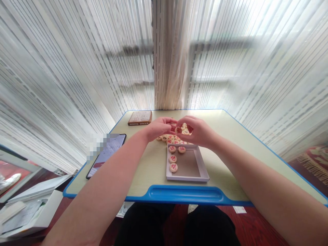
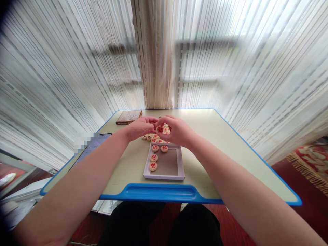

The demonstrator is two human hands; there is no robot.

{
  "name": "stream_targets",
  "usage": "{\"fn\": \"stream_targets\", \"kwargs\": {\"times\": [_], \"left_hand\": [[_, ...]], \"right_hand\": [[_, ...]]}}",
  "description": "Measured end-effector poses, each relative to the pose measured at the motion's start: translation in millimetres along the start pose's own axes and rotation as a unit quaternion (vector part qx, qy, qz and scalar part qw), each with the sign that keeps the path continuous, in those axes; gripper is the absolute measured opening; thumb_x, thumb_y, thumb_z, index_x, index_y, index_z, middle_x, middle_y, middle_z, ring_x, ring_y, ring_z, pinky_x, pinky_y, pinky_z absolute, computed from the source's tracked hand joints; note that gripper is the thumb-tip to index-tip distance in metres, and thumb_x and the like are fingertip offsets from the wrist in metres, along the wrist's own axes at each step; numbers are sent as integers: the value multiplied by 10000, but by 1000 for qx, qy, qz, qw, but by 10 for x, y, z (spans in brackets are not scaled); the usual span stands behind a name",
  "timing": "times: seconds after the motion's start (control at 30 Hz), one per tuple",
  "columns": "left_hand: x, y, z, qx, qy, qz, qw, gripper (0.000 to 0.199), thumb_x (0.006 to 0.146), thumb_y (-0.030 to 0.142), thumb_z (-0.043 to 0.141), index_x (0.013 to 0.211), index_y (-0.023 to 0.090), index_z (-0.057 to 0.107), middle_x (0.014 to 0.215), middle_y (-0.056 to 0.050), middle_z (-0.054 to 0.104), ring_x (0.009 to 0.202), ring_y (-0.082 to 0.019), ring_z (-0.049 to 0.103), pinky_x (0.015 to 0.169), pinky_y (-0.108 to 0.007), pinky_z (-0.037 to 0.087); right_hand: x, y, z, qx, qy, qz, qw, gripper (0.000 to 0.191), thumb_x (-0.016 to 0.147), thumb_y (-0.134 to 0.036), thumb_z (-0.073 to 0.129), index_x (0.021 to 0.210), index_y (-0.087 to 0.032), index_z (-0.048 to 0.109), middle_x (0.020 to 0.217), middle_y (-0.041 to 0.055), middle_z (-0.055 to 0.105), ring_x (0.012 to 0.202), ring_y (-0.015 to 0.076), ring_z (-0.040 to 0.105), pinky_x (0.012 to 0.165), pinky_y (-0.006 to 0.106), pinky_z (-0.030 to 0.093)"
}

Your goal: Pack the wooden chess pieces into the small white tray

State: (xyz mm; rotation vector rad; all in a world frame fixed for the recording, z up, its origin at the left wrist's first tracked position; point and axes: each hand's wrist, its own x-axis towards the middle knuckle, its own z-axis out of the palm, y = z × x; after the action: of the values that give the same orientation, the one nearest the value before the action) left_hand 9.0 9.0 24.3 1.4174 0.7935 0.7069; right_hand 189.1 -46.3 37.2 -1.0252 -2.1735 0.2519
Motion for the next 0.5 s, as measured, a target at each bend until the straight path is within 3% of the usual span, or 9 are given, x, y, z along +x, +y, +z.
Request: {"fn": "stream_targets", "kwargs": {"times": [0.07, 0.2, 0.3, 0.5], "left_hand": [[16, 9, 4, 4, 63, -5, 998, 346, 647, -55, 504, 922, 105, 641, 806, -68, 716, 762, -137, 680, 846, -344, 533], [19, 44, -13, 9, 142, 5, 990, 306, 642, -51, 473, 857, 109, 619, 735, -55, 694, 723, -132, 666, 790, -327, 550], [10, 65, -21, 19, 155, 7, 988, 277, 648, -26, 491, 849, 118, 617, 738, -55, 693, 730, -135, 660, 751, -310, 554], [11, 69, 31, 53, 146, -5, 988, 249, 651, -6, 498, 827, 119, 622, 714, -48, 689, 675, -131, 643, 724, -321, 549]], "right_hand": [[-6, -27, -27, -26, -39, 10, 999, 129, 692, -245, 645, 805, -186, 634, 810, 23, 633, 604, 99, 479, 588, 238, 380], [-16, -103, -66, -71, -182, 61, 979, 110, 685, -284, 652, 758, -204, 639, 757, 2, 653, 637, 120, 517, 590, 245, 363], [-22, -159, -64, -109, -249, 82, 959, 118, 680, -323, 659, 703, -210, 636, 746, 5, 661, 626, 127, 514, 567, 254, 353], [-17, -228, -6, -153, -299, 91, 937, 139, 681, -325, 669, 664, -200, 610, 708, 17, 637, 601, 127, 503, 529, 253, 327]]}}
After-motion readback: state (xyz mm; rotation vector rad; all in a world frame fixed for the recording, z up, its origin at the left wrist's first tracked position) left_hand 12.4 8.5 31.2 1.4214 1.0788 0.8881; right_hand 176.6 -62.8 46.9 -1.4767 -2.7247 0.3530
